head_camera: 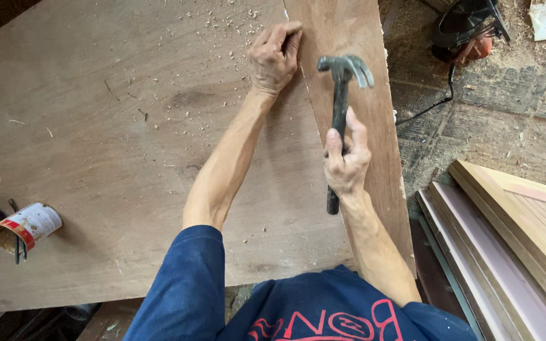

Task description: The person applies glue to a wooden strip, places a plywood sheet on top, and hammers nails along the edges to secure the pieces together. The person uses a hammer and nails to fasten the wood, then wipes the surface.

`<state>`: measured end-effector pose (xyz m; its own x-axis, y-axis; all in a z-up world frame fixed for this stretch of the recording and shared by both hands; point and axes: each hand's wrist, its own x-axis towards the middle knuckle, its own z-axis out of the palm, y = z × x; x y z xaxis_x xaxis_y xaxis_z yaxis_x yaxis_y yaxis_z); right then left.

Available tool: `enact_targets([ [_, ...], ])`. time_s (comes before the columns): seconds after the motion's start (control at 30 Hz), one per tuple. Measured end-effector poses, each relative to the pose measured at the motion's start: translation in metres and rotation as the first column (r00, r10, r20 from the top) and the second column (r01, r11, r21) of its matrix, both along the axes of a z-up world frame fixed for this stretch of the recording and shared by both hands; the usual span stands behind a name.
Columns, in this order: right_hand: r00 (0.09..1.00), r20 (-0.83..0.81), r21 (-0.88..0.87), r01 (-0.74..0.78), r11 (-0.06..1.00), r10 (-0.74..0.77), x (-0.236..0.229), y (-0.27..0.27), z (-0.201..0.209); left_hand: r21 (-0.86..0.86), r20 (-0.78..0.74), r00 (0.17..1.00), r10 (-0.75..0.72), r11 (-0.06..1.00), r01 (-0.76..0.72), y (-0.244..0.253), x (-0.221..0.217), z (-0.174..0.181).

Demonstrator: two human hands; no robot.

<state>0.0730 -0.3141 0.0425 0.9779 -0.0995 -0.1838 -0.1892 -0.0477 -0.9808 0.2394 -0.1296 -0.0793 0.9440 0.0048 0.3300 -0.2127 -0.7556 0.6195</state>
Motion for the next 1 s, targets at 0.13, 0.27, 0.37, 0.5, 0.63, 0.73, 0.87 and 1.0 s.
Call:
enact_targets([
  [0.13, 0.999, -0.028, -0.021, -0.021, 1.000, 0.020, 0.027, 0.008, 0.006, 0.038, 0.116, 0.990, -0.081, 0.996, 0.077, 0.001, 0.000, -0.007],
  [0.27, 0.999, -0.038, -0.003, -0.005, 1.000, 0.005, 0.050, 0.017, 0.009, 0.049, 0.092, 0.993, -0.073, 0.996, 0.069, 0.001, -0.001, -0.009],
  [0.37, 0.998, -0.057, -0.022, -0.013, 1.000, 0.012, 0.060, 0.025, 0.007, 0.023, 0.091, 0.992, -0.089, 0.996, 0.088, 0.000, -0.002, -0.005],
  [0.5, 0.972, -0.234, 0.064, 0.010, 0.998, 0.005, 0.064, 0.036, 0.003, 0.030, 0.096, 0.994, -0.045, 0.999, 0.042, -0.001, -0.003, 0.007],
  [0.63, 0.991, -0.125, 0.050, 0.045, 0.998, -0.038, 0.063, 0.041, 0.000, -0.014, 0.058, 0.996, -0.061, 0.998, 0.061, -0.002, -0.001, 0.015],
  [0.73, 0.986, -0.163, 0.038, 0.029, 0.999, -0.022, 0.062, 0.042, -0.001, -0.035, 0.070, 0.996, -0.058, 0.998, 0.060, 0.000, -0.002, 0.011],
  [0.87, 0.985, -0.171, 0.040, 0.032, 0.999, -0.025, 0.064, 0.042, 0.008, -0.132, -0.029, 0.996, -0.082, 0.988, 0.078, 0.004, -0.003, -0.006],
  [1.0, 0.990, -0.053, 0.045, 0.134, 0.990, -0.132, 0.072, 0.047, 0.020, -0.165, 0.072, 0.989, 0.132, 0.979, -0.118, 0.004, 0.005, -0.023],
])
